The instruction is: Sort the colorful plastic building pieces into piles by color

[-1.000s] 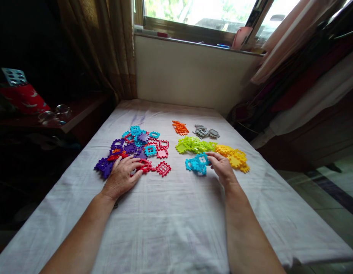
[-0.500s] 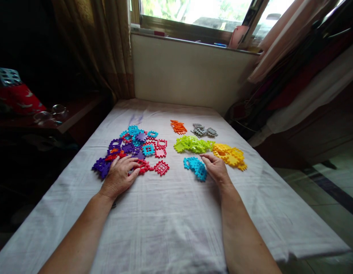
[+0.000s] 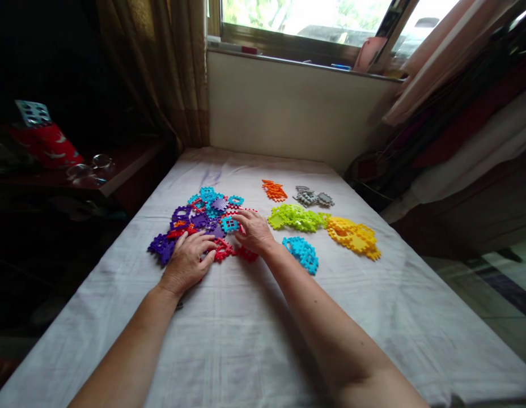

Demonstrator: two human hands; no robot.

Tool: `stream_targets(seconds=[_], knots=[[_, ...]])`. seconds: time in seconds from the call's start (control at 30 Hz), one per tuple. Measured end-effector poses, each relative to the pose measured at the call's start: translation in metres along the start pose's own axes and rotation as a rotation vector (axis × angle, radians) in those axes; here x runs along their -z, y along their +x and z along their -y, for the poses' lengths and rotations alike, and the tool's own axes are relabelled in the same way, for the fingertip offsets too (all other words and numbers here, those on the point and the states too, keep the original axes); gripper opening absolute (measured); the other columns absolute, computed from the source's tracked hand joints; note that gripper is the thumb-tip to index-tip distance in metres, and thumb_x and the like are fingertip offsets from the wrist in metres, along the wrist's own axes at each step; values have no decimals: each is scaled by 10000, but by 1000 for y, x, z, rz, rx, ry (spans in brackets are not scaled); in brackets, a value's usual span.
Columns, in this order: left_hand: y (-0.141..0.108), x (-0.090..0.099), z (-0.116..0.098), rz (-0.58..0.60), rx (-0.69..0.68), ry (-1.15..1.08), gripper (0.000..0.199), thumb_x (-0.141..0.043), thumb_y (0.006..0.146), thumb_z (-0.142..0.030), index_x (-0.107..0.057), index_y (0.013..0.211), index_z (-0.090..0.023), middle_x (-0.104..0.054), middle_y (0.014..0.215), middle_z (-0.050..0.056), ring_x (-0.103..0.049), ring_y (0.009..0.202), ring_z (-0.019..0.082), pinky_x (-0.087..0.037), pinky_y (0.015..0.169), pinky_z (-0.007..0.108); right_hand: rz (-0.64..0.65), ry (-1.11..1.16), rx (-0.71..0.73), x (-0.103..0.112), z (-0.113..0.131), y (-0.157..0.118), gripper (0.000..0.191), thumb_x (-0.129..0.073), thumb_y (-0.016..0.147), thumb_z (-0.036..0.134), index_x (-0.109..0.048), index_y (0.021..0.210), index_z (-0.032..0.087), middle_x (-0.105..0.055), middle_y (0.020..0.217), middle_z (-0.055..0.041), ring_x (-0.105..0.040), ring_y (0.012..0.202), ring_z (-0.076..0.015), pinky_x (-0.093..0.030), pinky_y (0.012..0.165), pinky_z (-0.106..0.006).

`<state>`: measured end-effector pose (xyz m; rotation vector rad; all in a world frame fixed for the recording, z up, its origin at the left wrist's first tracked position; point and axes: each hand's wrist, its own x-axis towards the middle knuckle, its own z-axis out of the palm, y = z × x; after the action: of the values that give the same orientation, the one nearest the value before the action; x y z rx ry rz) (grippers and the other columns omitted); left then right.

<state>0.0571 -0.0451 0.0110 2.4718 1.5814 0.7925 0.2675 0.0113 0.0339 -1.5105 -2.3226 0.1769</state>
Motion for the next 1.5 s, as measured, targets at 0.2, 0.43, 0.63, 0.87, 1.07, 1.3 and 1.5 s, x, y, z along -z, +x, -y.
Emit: stream_targets(seconds=[0.2,0.43,0.63,0.87,1.07,1.3,1.5], knots=[[0,0,0,-2,-1,-3,245,-499,886,-368,-719,944,-277,-717,1205,42,-567,1251,280,-258,1158,574,79,-62,-10,-3,7,12,441,-626,859,304,-615,1298,258,-612,1348,-70,-516,1257,-263,-397,1068,-435],[1,1,-1,6,6,3,252,-497,884,-382,-724,942,-290,-723,1192,37,-573,1243,285,-283,1146,579,-73,24,-100,10,-7,-15,440,-642,861,404,-628,1273,250,-655,1248,-93,-558,1179,-261,-419,1014,-414],[1,0,1,4,4,1,256,-496,879,-397,-720,927,-283,-729,1178,38,-589,1217,284,-280,1143,587,-300,73,-388,41,-75,-92,377,-588,863,457,-696,1132,216,-713,1134,-106,-634,1063,-277,-466,951,-416],[1,0,3,3,-9,-11,256,-491,877,-401,-708,910,-271,-722,1194,48,-585,1229,287,-269,1151,588,-306,100,-660,44,-125,-147,368,-560,825,518,-723,1013,247,-740,953,-99,-680,902,-291,-517,794,-428],[-1,2,0,-14,-8,-21,234,-496,875,-385,-694,842,-264,-731,1166,51,-600,1208,278,-275,1151,579,-273,-31,-631,40,-114,-144,354,-564,851,468,-745,1017,213,-729,1065,-150,-654,1017,-358,-488,887,-495],[4,2,1,-122,33,-99,262,-496,881,-420,-666,794,-240,-743,1119,69,-666,1080,250,-375,1097,526,-315,-67,-365,47,-74,-103,268,-568,889,370,-748,1001,206,-731,1096,-103,-636,1061,-275,-461,970,-416],[8,15,12,-403,151,-251,300,-500,896,-456,-679,846,-220,-758,1051,61,-701,981,206,-525,946,363,-121,12,-73,28,-14,-16,335,-591,898,351,-683,1192,221,-680,1236,-81,-605,1147,-230,-446,1017,-354]])
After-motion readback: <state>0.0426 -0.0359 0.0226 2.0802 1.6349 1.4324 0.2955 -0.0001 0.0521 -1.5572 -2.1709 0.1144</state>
